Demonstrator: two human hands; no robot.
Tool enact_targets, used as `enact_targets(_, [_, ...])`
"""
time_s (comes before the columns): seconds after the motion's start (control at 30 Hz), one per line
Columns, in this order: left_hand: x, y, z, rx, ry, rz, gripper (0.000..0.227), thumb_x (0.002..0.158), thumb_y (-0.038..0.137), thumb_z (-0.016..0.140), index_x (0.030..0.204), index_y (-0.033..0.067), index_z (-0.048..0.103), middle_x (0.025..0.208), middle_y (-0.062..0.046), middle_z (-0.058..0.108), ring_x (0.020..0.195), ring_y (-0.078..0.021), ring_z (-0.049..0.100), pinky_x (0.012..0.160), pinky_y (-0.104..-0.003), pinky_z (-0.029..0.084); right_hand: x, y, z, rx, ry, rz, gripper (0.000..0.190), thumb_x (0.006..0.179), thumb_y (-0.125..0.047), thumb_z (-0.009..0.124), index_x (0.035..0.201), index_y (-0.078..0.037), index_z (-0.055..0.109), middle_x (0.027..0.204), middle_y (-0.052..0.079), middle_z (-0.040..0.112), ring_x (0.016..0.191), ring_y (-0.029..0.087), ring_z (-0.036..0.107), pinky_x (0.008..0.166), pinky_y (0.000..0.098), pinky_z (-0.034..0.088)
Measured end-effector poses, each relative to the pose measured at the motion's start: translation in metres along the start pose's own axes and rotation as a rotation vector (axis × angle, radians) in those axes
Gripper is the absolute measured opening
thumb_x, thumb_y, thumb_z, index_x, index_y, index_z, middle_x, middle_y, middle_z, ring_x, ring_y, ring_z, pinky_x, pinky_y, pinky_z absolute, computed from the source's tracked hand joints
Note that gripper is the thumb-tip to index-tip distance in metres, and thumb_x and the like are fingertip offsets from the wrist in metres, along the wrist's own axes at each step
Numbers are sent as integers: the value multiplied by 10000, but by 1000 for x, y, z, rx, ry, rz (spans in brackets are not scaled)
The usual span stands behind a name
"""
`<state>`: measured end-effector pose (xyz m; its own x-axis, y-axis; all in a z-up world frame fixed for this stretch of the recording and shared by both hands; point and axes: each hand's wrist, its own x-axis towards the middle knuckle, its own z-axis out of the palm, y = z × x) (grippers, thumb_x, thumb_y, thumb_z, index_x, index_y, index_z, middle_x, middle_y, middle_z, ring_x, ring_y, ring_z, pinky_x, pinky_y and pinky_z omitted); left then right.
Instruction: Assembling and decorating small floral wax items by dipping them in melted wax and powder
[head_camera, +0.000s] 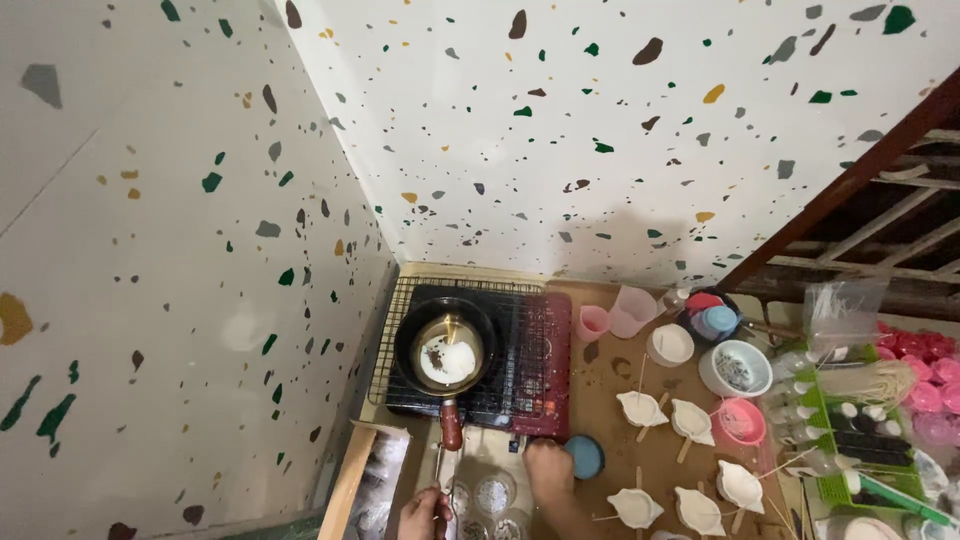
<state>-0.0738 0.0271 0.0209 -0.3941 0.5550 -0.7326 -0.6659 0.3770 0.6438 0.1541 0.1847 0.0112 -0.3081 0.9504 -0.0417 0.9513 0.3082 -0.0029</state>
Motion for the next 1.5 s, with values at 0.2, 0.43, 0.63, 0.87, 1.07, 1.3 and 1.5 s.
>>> enact_targets(0.2, [26, -11, 8, -126, 13, 97, 292, 987, 88, 478, 804, -86, 626, 573, -195, 530, 423, -270, 461, 384, -369, 296, -16, -1, -73, 611, -367, 545, 412, 994, -417, 557, 852, -75, 738, 694, 45, 679, 561, 197, 616, 573, 349, 533])
enact_targets(0.43, [-31, 54, 42, 106, 24, -9, 153, 984, 28, 592, 1126, -12, 551, 765, -198, 673, 387, -209, 418, 332, -343, 300, -5, 12, -53, 875, -441, 536, 427, 1022, -356, 548, 724, -79, 677, 666, 6, 653, 532, 144, 548, 585, 301, 531])
enact_targets(0.63, [-1, 16, 13, 4, 81, 52, 153, 934, 24, 586, 1077, -27, 568, 723, -243, 628, 357, -256, 396, 320, -385, 295, 5, -52, -135, 1433, -578, 348, 197, 1047, -148, 606, 1126, -34, 746, 740, 44, 702, 440, 66, 484, 345, 207, 375])
enact_targets(0.87, [19, -28, -19, 52, 84, 101, 197, 900, -22, 656, 1062, -133, 640, 665, -312, 669, 434, -321, 529, 446, -384, 416, 31, -122, -222, 1571, -802, 464, 558, 952, -352, 714, 1389, -85, 491, 1040, 82, 711, 752, 132, 721, 503, 168, 575])
enact_targets(1.07, [66, -93, -56, 132, -99, 303, 178, 813, -1, 730, 935, -115, 669, 646, -276, 730, 508, -358, 716, 511, -398, 546, 39, -130, -209, 1585, -621, 523, 159, 965, -141, 746, 1036, -52, 636, 700, 12, 575, 447, 77, 448, 383, 185, 378])
enact_targets(1.3, [26, -54, -42, 398, -79, 4, 287, 888, 92, 714, 1025, -161, 720, 715, -303, 740, 552, -329, 657, 547, -383, 552, 16, -94, -152, 1666, -282, 508, 194, 861, -86, 780, 787, -62, 603, 584, 23, 549, 435, 119, 450, 390, 267, 363])
enact_targets(1.5, [21, -76, -10, 123, -108, 9, 142, 878, 92, 718, 952, -27, 691, 687, -282, 701, 458, -293, 540, 419, -371, 394, -37, -2, -191, 1291, -103, 478, 285, 810, -269, 841, 738, -41, 688, 556, 14, 622, 490, 134, 540, 504, 268, 459])
